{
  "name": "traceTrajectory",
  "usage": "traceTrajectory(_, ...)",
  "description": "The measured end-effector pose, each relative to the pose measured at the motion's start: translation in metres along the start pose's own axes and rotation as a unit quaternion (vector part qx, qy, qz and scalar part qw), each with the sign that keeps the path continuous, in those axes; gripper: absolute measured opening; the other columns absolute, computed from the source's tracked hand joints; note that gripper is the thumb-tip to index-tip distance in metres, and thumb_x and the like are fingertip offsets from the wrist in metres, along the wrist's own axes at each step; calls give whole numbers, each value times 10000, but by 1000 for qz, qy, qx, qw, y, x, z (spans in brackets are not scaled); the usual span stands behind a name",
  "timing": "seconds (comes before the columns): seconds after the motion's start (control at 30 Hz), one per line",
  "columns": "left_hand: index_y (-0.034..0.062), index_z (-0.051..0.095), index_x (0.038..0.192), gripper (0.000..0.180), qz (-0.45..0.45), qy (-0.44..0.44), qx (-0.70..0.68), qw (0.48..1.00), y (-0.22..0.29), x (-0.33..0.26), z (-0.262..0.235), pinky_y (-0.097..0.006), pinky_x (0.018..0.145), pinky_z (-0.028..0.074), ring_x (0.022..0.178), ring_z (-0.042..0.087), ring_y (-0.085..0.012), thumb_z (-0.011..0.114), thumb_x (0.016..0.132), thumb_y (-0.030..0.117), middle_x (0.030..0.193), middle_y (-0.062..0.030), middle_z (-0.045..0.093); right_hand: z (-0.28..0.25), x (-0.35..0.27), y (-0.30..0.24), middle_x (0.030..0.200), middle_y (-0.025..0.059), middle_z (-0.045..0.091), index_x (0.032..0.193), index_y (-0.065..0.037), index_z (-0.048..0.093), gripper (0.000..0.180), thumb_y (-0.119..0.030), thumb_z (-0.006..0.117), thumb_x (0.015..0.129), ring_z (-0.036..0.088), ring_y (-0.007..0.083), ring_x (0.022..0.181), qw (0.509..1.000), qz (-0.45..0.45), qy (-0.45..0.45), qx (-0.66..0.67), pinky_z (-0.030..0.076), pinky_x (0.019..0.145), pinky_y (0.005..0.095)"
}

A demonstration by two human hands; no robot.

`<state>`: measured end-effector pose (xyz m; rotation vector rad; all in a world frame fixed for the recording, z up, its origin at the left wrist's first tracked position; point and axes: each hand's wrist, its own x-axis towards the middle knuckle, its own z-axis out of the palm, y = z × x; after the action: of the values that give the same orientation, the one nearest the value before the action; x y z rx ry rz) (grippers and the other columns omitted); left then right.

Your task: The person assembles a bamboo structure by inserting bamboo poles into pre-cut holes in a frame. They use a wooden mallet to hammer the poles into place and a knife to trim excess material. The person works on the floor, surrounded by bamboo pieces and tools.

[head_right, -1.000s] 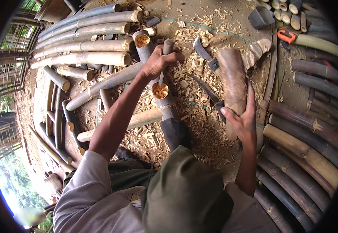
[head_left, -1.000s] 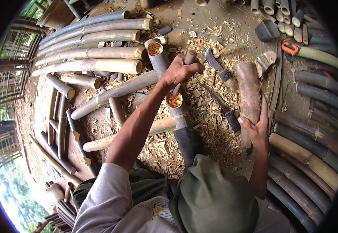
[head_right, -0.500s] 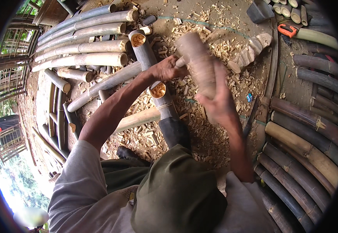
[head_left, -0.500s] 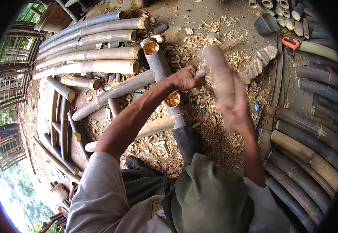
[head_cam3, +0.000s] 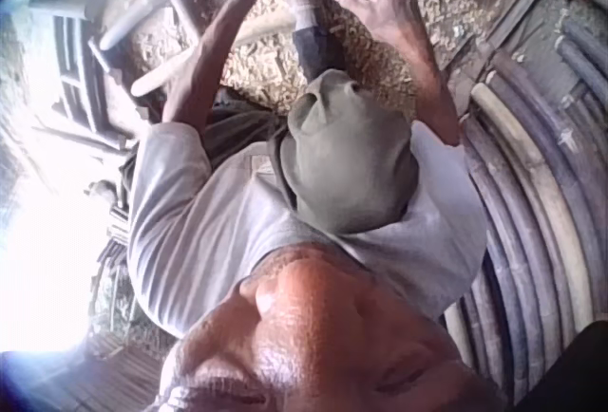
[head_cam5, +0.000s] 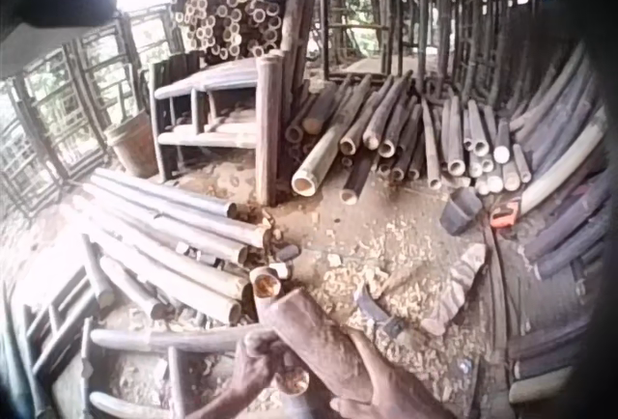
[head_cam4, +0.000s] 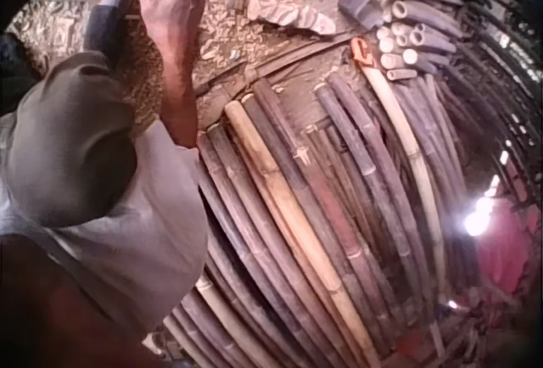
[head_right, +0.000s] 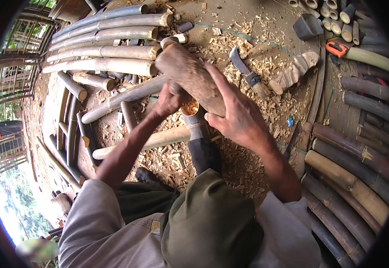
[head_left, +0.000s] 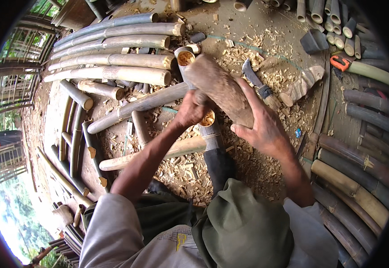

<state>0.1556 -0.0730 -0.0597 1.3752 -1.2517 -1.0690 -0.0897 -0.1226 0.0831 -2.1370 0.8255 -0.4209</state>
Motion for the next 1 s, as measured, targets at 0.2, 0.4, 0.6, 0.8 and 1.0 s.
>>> traceTrajectory(0.2,-52,674,1062,259,-35,483,-254,837,48,-50,-5,-282,665,492,688,573,-127,695,956,183,762,-39,613,85,-136,81,1393,345,547,1592,44,195,1089,-328,826,786,595,456,1267,971,221,66,68,484,1056,496)
traceTrajectory(0.4,80,746,1170,327,47,117,-46,991,103,-87,75,-377,950,489,1105,595,-269,676,858,143,1211,-157,626,97,-203,96,1447,260,524,1567,-57,334,889,-409,740,859,553,382,1328,957,289,7,15,520,1018,477)
traceTrajectory(0.6,286,253,1649,1076,195,-156,317,915,137,-73,145,-597,1178,320,1469,338,-455,797,732,138,1611,-222,308,12,-138,99,1086,125,697,1505,-85,477,647,-299,719,945,700,241,893,635,386,163,648,597,732,345)
traceTrajectory(0.8,65,534,1408,578,-3,287,254,924,36,-93,43,-456,979,477,1123,569,-347,742,869,88,1185,-173,582,1,-169,239,978,121,696,1484,-37,516,597,-67,628,899,659,257,807,930,272,243,-36,524,733,356)
traceTrajectory(1.0,86,553,1257,339,-217,442,287,822,-70,-180,-46,-458,727,554,812,623,-324,668,942,134,1044,-130,589,30,-153,212,1081,264,687,1490,-8,483,638,-28,583,861,663,408,906,945,241,162,-148,512,847,464)
